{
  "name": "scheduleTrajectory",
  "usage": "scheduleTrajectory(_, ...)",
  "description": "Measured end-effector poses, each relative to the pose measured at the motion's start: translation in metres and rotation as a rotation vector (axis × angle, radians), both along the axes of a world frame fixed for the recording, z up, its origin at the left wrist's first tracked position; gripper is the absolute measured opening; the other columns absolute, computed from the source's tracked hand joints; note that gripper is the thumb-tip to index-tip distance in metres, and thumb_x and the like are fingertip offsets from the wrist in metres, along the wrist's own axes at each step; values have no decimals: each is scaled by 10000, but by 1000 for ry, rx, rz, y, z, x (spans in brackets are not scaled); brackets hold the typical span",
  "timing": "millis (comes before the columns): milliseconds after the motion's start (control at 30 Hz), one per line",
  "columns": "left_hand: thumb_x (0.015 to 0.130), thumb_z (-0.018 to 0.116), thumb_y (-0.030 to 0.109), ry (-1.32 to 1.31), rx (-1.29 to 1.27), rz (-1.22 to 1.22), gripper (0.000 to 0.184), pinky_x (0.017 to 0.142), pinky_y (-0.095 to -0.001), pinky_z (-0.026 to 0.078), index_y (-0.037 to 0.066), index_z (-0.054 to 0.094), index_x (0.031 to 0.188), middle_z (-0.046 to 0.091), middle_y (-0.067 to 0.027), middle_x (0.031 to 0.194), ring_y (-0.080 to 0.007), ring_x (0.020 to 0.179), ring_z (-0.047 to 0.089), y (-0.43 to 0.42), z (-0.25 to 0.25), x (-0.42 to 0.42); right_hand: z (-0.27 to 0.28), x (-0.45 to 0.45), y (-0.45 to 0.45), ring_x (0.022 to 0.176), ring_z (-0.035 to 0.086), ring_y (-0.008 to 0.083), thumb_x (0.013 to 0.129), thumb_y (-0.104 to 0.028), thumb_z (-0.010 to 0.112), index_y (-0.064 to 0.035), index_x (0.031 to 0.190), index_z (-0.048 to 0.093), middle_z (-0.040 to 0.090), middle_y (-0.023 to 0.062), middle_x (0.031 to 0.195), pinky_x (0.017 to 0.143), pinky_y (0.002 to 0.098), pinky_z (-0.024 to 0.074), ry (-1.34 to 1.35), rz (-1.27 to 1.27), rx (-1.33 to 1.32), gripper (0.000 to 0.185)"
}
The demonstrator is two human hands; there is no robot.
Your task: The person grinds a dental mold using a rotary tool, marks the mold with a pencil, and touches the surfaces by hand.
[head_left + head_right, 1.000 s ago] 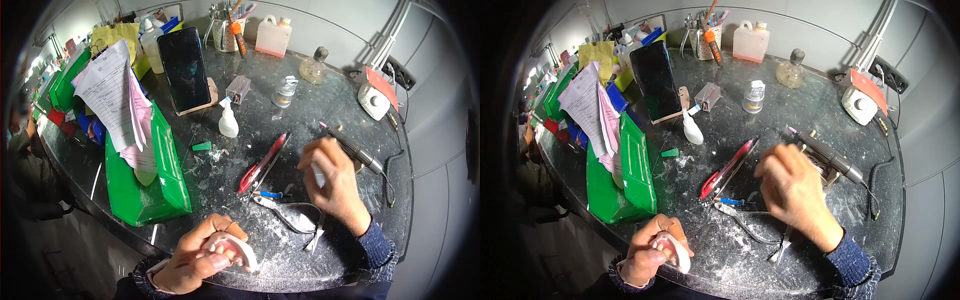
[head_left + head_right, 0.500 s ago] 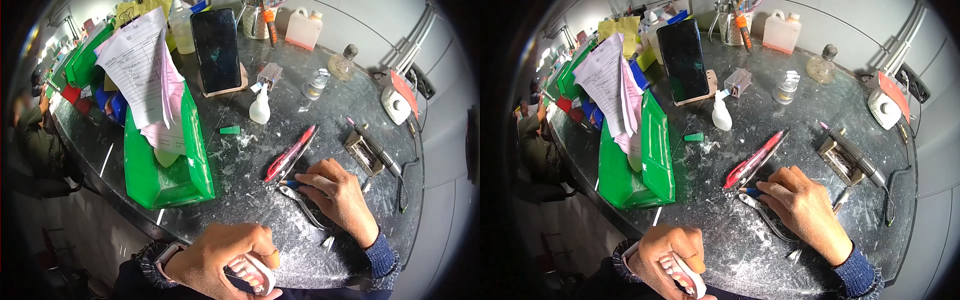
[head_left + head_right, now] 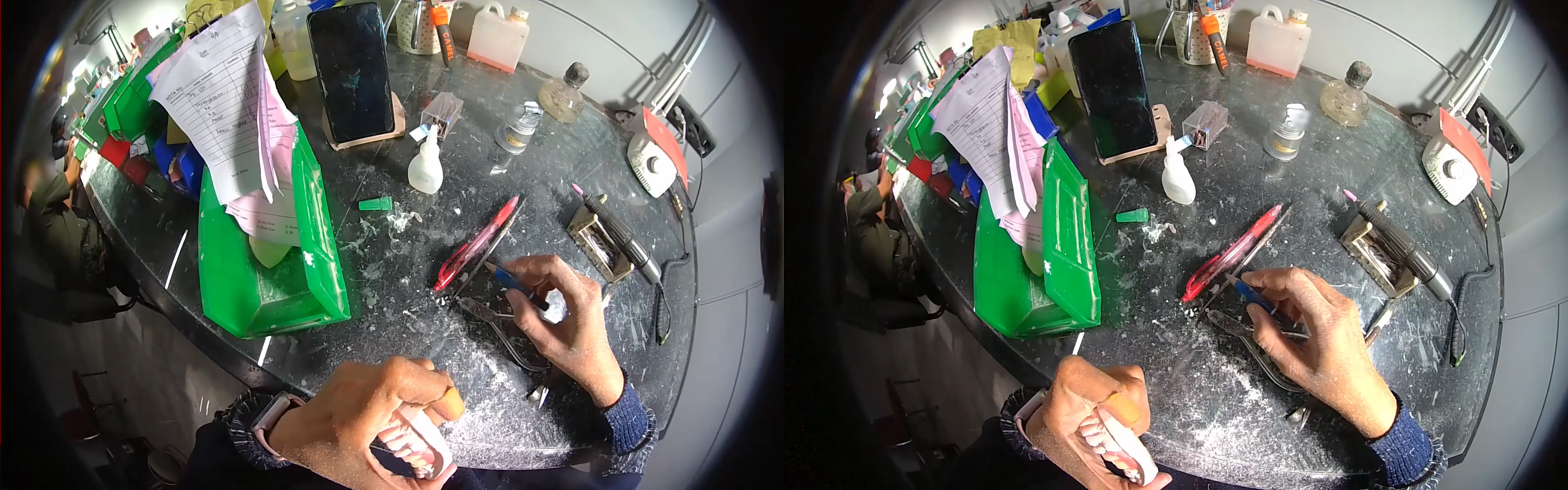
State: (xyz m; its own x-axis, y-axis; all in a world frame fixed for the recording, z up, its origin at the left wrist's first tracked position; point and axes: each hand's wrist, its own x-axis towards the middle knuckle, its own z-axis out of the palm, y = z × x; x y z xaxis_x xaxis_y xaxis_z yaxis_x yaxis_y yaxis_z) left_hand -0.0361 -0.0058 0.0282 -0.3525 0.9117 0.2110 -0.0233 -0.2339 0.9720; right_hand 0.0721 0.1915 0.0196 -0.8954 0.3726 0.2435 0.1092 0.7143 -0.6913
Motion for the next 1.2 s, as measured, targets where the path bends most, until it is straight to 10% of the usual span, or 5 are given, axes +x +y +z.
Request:
scheduleTrajectory(233, 502, 884, 165, 539, 199, 192, 654, 533, -222, 408, 39, 383, 902, 470, -63, 777, -129, 656, 475, 9, -8, -3, 25, 16, -16, 671, 574, 126, 793, -51, 640, 4, 984, 633, 587, 110, 875, 590, 230, 480, 259, -95, -797, 200)
scheduleTrajectory(433, 688, 751, 163, 573, 168, 282, 440, 610, -247, 449, 42, 392, 913, 472, -108, 826, -165, 699, 489, 5, -6, 4, 31, 24, -39, 768, 636, 270, 874, -212, 539, -27, 975, 448, 551, 217, 972, 593, 351, 549, 467, -19, -1168, 230)
scheduleTrajectory(700, 895, 387, 175, 587, 284, 252, 415, 761, -315, 434, -83, 342, 1218, 446, -190, 1102, -213, 890, 457, 8, -6, 15, 42, 42, -61, 598, 641, 283, 780, -50, 648, 11, 785, 480, 450, 135, 802, 527, 324, 592, 552, -46, -847, 179)
scheduleTrajectory(967, 800, 647, 137, 522, 205, 289, 590, 761, -304, 417, -27, 327, 1269, 450, -136, 1051, -189, 881, 514, 13, 2, 23, 56, 28, -49, 626, 639, 230, 768, -168, 683, 14, 813, 605, 622, 124, 706, 522, 314, 507, 576, 74, -243, 204)
scheduleTrajectory(1200, 747, 692, 60, 387, 291, 207, 622, 797, -328, 462, -32, 324, 1241, 484, -177, 1081, -228, 940, 548, 13, -3, 19, 42, 31, -43, 795, 645, 246, 732, 15, 672, 54, 873, 616, 627, 164, 848, 673, 308, 537, 584, 306, -281, 157)
